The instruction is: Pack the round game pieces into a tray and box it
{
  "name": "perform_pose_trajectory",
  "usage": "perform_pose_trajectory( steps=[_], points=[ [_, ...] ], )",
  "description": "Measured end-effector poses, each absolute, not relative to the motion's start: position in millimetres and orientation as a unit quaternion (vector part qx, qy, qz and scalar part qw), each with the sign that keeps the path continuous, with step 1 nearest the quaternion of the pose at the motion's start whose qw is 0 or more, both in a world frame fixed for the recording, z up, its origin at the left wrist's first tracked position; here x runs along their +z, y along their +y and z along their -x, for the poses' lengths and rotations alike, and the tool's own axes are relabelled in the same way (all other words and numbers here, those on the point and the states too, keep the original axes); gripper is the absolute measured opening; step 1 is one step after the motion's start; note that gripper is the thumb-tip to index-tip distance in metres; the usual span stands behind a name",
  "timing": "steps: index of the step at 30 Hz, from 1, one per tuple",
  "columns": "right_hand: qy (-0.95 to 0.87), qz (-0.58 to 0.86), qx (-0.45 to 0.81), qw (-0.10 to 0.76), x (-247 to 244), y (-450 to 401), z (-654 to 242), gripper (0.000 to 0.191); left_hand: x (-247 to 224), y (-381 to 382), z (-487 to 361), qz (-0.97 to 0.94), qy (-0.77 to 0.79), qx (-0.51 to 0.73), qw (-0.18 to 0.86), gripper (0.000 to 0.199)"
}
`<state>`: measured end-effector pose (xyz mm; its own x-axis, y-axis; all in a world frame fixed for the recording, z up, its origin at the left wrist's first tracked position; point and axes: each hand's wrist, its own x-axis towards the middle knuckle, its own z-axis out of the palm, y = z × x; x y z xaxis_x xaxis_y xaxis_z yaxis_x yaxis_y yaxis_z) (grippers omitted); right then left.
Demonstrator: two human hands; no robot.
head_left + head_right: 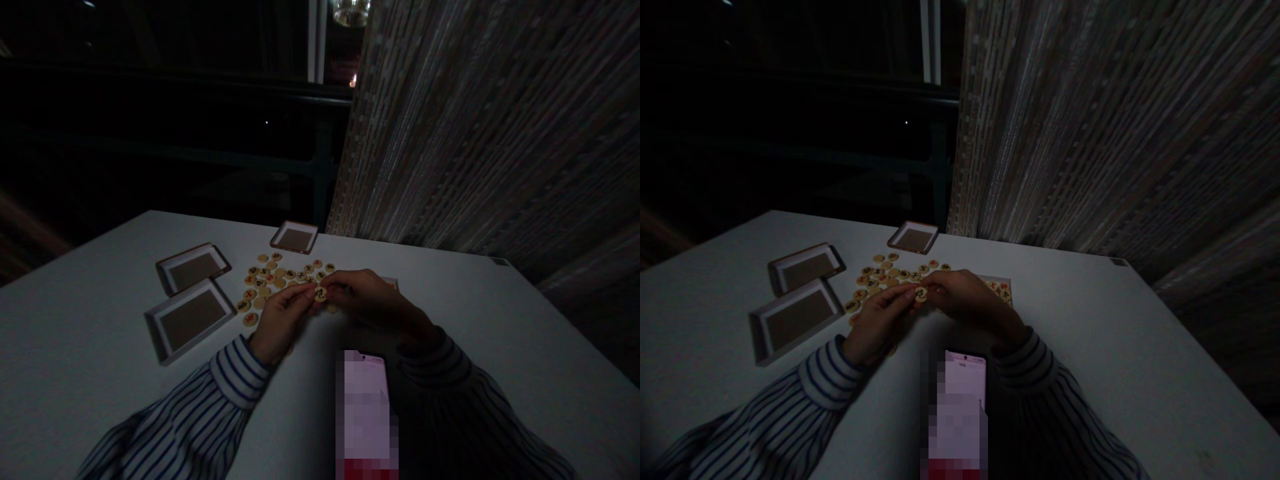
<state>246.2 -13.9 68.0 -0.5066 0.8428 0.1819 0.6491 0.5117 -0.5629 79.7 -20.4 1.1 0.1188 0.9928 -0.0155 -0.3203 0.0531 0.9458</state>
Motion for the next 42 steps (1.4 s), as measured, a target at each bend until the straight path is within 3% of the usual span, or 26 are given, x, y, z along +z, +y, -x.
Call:
perform_pose_trajectory(
  steps=[18,31,36,42],
  points=[
    [-0.887,0.416,0.052,0.195,88.7,-26.6,-260.2,0.03,24.5,-24.5,-95.8,-0.423,0.375,0.532,0.631,0.029],
    [-0.867,0.456,0.046,0.197,106.6,-31.0,-287.7,0.024,35.7,-22.7,-132.6,-0.435,0.358,0.539,0.627,0.028],
    [-0.855,0.478,0.058,0.191,107.3,-27.5,-301.0,0.026,12.6,-18.1,-134.9,-0.54,0.414,0.52,0.517,0.032],
    [-0.838,0.516,0.052,0.171,101.3,-18.2,-317.3,0.029,-15.1,-15.5,-130.8,-0.726,0.378,0.468,0.334,0.021]
  ],
)
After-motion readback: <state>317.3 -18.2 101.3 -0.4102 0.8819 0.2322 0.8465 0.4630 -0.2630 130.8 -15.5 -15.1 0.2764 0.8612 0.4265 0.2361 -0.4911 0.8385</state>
